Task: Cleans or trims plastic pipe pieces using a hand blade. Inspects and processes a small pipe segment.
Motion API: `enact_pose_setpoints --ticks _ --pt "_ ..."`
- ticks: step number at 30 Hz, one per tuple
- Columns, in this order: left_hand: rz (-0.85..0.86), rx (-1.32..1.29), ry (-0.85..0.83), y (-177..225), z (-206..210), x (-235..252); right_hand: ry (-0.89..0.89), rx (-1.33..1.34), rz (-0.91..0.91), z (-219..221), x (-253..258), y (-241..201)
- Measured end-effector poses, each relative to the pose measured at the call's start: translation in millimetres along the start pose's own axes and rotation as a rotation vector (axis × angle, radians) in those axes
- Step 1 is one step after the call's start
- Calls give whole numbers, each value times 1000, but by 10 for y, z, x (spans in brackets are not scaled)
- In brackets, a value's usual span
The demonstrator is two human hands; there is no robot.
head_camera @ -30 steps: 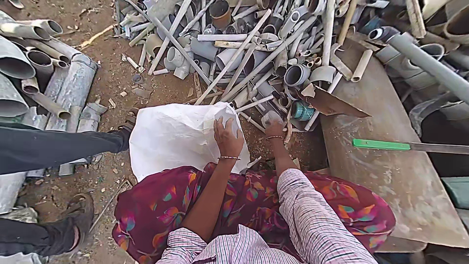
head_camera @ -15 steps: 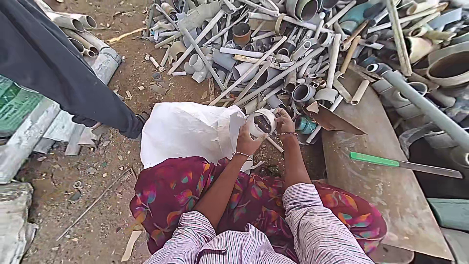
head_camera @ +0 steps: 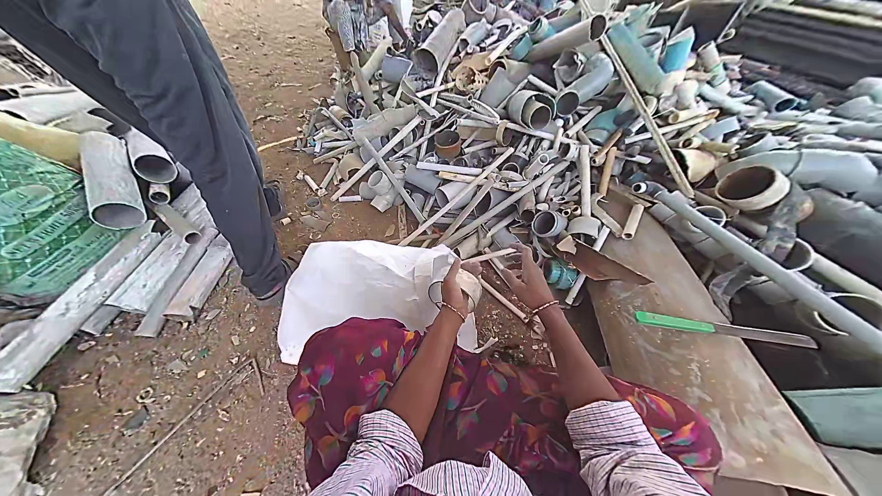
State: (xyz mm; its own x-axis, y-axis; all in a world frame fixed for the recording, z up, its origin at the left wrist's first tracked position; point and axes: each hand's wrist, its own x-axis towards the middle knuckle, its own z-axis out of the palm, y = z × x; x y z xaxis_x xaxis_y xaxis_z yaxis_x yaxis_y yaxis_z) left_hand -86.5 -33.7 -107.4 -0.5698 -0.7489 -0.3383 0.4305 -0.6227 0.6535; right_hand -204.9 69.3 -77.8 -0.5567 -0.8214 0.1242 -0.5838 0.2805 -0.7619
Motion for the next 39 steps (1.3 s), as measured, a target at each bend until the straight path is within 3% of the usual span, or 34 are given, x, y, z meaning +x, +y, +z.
enact_pose_setpoints --ticks 3,8,12,15,19,24,27,32,36,39 --pt "-15 38 3 -11 -24 -30 217 -115 168 -572 -229 399" --pt "-41 94 37 -75 4 -64 560 -394 712 -1417 -870 938" --pt "-71 132 74 -90 102 -101 772 -332 973 -1571 -937 1111" --pt "-142 129 60 -107 155 -135 694 -362 1065 -1536 -939 1341" --pt "-227 62 70 -39 149 -106 602 -378 1049 -1436 -871 1447" --pt "-281 93 45 -77 186 -120 700 -354 1035 -1472 -925 1577" --pt "-287 112 20 -84 189 -126 824 -203 986 -1449 -923 1526" --pt "-303 131 -12 -132 158 -83 959 102 663 -1295 -907 1062" --pt "-317 150 -10 -142 107 -67 983 516 318 -1152 -826 737" --pt "-326 164 -8 -115 94 -95 906 735 324 -1102 -753 804"
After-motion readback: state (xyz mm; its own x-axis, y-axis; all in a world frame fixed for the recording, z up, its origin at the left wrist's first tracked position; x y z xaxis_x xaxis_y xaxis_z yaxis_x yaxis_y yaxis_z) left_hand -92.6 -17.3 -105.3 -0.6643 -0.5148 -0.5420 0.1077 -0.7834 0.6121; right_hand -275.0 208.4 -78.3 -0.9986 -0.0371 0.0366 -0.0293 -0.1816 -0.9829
